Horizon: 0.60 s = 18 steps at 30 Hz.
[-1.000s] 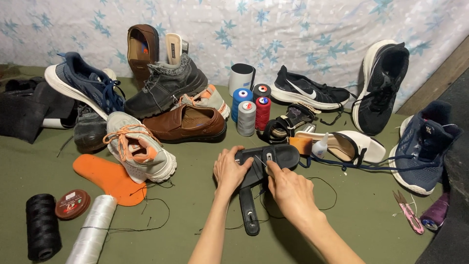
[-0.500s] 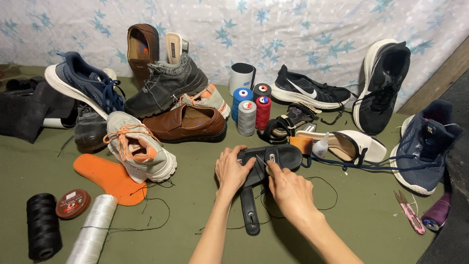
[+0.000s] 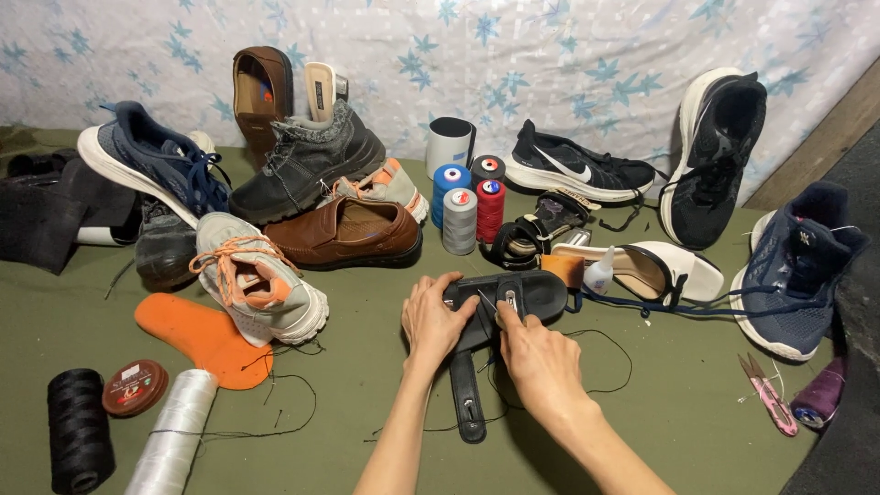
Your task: Hand-stitching the sole of a black sandal using a needle and thread on a repair bench.
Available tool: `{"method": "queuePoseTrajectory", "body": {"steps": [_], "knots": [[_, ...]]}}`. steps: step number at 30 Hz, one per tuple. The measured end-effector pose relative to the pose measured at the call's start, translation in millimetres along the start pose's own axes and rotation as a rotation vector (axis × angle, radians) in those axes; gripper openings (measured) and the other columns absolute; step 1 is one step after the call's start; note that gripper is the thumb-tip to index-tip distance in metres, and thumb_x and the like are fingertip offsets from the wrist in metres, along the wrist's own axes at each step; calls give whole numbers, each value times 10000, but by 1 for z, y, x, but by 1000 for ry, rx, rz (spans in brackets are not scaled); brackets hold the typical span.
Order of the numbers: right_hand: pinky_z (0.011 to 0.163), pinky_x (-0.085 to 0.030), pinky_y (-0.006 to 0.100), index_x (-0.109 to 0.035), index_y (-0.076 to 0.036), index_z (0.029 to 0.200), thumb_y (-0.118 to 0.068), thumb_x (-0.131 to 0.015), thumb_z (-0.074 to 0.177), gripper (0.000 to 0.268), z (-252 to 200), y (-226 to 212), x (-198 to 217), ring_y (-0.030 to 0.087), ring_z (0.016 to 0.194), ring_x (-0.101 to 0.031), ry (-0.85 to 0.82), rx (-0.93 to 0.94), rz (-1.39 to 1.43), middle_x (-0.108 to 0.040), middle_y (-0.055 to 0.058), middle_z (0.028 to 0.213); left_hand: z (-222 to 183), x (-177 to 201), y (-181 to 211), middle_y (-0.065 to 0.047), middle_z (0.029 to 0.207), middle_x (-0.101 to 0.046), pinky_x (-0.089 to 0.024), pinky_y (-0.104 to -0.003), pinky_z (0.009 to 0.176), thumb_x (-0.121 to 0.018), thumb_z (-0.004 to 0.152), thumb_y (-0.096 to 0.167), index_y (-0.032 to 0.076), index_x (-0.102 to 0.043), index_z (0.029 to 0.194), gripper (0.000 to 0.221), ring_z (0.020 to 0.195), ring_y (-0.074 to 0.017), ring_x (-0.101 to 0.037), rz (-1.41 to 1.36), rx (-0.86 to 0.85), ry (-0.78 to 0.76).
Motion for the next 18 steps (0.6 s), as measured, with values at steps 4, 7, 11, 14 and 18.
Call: {"method": "queuePoseTrajectory", "body": {"steps": [4,7,11,14,18], "knots": [[519,-478,547,-389,-285,1505,-376,-372,1065,449,-2,1,-1,437,653,-678,-22,-6,-9,-631,98,879,1,-1,-2,-53,1023,-639,-450,-461,927,-740,802,525,294,-712,1270,522,1096,-284,-614,-9,14,-13],[528,-491,559,-387,-264,1506,-365,-383,1060,457,-5,3,-5,440,675,-686,-15,4,1,-644,101,902,2,-7,-7,-62,1048,-645,-450,-477,935,-732,798,545,250,-691,1310,592,1115,-293,-612,-5,-6,11],[500,-483,567,-401,-276,1484,-375,-396,1055,441,-7,3,-2,447,628,-674,26,6,16,-622,94,852,2,-7,-7,-61,1064,-655,-450,-478,929,-726,791,560,249,-704,1253,557,1124,-294,-613,-10,-21,30],[517,-492,575,-396,-279,1477,-384,-398,1053,437,-8,3,-1,452,640,-679,18,-9,20,-621,95,860,1,-7,-5,-55,1053,-657,-451,-473,931,-735,782,545,259,-714,1228,529,1121,-289,-615,-14,-16,35],[516,-501,585,-401,-302,1509,-411,-418,1043,479,-6,6,-9,458,651,-686,48,-16,2,-628,96,897,1,-5,-2,-44,1039,-657,-453,-464,923,-740,771,540,277,-722,1213,515,1113,-279,-616,-8,2,25]]}}
Point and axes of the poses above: each hand's wrist, its own z-axis towards the middle knuckle, its own x-axis out of the back of the hand, y = z × x, the point moved 1 cm from there along z, towards the middle knuckle
